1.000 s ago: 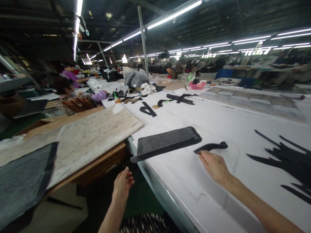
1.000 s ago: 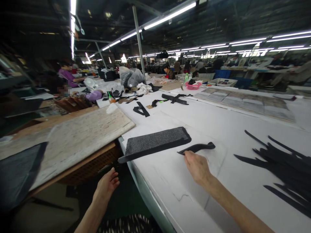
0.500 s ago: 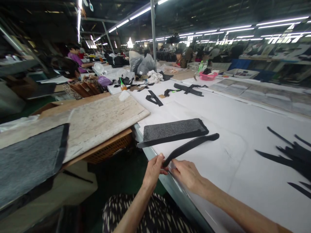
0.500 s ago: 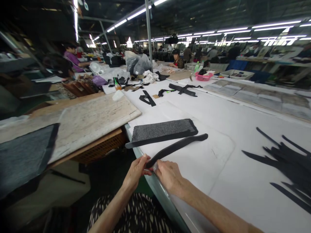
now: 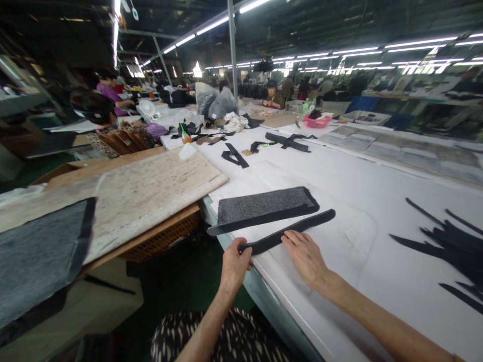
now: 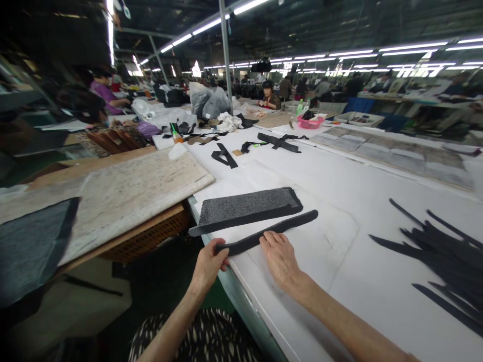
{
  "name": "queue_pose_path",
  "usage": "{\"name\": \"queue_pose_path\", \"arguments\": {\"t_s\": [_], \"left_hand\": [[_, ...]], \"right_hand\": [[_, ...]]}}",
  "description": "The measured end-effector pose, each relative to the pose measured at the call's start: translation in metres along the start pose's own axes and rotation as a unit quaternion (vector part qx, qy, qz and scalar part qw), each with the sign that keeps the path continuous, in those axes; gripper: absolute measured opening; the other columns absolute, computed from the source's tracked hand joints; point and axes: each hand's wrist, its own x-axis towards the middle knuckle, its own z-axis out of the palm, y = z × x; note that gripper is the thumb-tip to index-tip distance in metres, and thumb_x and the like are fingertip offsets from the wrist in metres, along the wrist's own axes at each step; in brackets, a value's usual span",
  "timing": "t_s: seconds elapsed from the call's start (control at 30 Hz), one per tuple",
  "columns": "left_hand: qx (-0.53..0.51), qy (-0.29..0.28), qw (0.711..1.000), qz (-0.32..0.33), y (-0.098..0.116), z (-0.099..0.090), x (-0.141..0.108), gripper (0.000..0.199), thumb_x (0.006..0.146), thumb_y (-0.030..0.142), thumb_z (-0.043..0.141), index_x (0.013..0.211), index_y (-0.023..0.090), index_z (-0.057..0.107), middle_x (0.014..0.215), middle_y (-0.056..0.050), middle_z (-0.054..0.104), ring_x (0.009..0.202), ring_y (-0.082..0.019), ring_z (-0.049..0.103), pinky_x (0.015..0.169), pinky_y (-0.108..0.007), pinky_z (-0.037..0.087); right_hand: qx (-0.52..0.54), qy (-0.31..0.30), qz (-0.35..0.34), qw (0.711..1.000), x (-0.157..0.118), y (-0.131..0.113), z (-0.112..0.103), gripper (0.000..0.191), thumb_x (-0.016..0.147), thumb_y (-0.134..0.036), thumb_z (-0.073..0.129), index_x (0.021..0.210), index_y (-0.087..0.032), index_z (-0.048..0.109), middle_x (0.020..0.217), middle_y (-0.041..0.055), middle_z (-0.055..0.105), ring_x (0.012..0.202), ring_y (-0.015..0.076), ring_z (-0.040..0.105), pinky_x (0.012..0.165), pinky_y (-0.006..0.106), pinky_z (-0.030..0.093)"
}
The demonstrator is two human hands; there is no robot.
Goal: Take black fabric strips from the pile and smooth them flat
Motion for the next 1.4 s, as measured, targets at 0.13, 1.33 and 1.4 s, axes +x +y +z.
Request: {"name": "queue_pose_path", "arguments": {"t_s": [0.13,1.33,1.4], "left_hand": [[0.015,0.009,1.0,-0.003,-0.002,0.0,0.006,0.026,0.07,0.005,0.046,0.091,0.015,0.055,0.057,0.005,0.053,0.042,-0.009,0.05,0.037,-0.018,0.039],[0.229,0.006,0.964,0.134,-0.007,0.007,-0.002,0.032,0.072,0.008,0.047,0.097,0.018,0.064,0.077,-0.003,0.067,0.069,-0.017,0.059,0.07,-0.028,0.044],[0.228,0.013,0.965,0.133,-0.006,0.006,-0.003,0.031,0.072,0.006,0.048,0.095,0.019,0.065,0.075,-0.002,0.066,0.07,-0.017,0.059,0.07,-0.027,0.043]], "right_hand": [[-0.078,-0.039,0.072,0.994,-0.005,0.018,0.016,0.049,0.08,0.008,0.029,0.115,-0.009,0.059,0.126,0.0137,0.055,0.117,0.0215,0.05,0.099,0.037,0.038],[-0.163,-0.095,0.189,0.964,-0.043,0.069,-0.004,0.04,0.081,0.006,0.034,0.101,-0.009,0.065,0.107,0.0151,0.063,0.097,0.0242,0.059,0.087,0.037,0.041],[-0.161,-0.075,0.184,0.967,-0.045,0.071,-0.007,0.038,0.08,0.006,0.035,0.097,-0.01,0.066,0.109,0.0149,0.063,0.096,0.0252,0.058,0.086,0.038,0.041]]}}
